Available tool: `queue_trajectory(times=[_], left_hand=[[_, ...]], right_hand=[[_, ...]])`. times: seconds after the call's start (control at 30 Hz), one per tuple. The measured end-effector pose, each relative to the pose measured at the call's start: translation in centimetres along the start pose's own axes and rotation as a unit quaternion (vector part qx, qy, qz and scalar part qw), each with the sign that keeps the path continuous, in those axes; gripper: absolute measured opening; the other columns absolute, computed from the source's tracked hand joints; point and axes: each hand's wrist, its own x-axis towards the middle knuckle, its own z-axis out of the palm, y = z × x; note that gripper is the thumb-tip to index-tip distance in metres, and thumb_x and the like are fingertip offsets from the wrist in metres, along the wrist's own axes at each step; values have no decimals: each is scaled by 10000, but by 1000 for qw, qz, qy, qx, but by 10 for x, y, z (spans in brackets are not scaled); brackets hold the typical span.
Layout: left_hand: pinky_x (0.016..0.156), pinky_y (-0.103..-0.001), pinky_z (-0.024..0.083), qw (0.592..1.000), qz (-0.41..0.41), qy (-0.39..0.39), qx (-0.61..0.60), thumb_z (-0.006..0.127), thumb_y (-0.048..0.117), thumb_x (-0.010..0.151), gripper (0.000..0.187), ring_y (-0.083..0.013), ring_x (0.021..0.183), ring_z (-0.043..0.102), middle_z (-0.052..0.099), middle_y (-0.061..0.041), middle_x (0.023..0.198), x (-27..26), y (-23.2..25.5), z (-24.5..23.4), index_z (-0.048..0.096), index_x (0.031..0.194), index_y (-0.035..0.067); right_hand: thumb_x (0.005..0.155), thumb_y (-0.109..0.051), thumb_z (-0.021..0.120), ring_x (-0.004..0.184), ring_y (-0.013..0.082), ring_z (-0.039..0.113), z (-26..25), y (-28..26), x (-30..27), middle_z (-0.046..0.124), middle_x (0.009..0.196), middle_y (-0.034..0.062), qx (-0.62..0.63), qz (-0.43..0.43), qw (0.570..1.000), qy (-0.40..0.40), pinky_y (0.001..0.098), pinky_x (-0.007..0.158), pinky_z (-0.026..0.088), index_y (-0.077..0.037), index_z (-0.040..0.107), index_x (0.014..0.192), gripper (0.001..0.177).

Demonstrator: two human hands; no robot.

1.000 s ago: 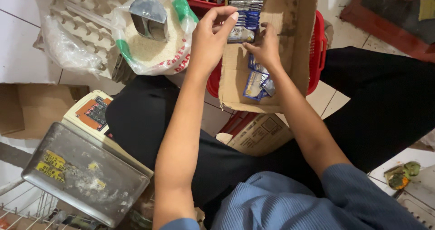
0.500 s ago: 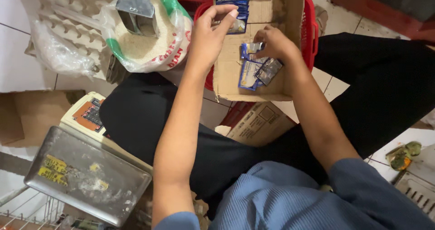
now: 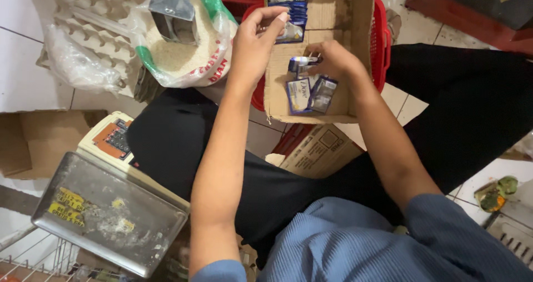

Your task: The person sits on the floor and organizes small sachets of Dove soap, taking them from a red basket and arranging them into a cardboard box. The person then handles a large bag of nuts, placing a small portion into a plastic bag and weighing it on a digital scale.

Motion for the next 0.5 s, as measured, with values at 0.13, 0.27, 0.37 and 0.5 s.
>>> queue_trajectory(times=[0.13, 0.27, 0.37, 0.5], left_hand=[[913, -274, 556, 999, 17, 19, 48, 711, 245, 981, 281, -113, 991, 707, 771, -33, 1085, -1, 3, -7, 726, 1171, 39], [835, -275, 570, 995, -19, 14, 95, 748, 307, 914, 364, -114, 948, 700, 763, -35, 1059, -4, 5, -6, 703, 1165, 47], [815, -284, 554, 974, -52, -22, 219, 795, 388, 890, 400, -138, 900, 713, 776, -55, 983, -3, 3, -5, 743, 1102, 53], [835, -275, 567, 975, -34, -69, 209, 796, 393, 900, 373, -130, 901, 752, 787, -53, 970, -3, -7, 3, 759, 1050, 54]], right_hand=[[728, -255, 913, 965, 304, 711, -54, -54, -12, 754, 1065, 150, -8, -33, 999, 5, 399, 855, 537, -65, 735, 1163, 508], [753, -271, 899, 925, 273, 725, -101, -106, -38, 766, 1028, 128, 11, -20, 1000, 18, 394, 841, 547, -64, 739, 1146, 472], [779, -274, 881, 942, 233, 726, -118, -126, -50, 769, 1039, 105, 5, -48, 998, 31, 380, 831, 552, -69, 743, 1149, 445], [795, -280, 864, 890, 216, 731, -125, -132, -56, 771, 1015, 99, 37, -27, 999, 10, 362, 790, 561, -70, 716, 1176, 459]])
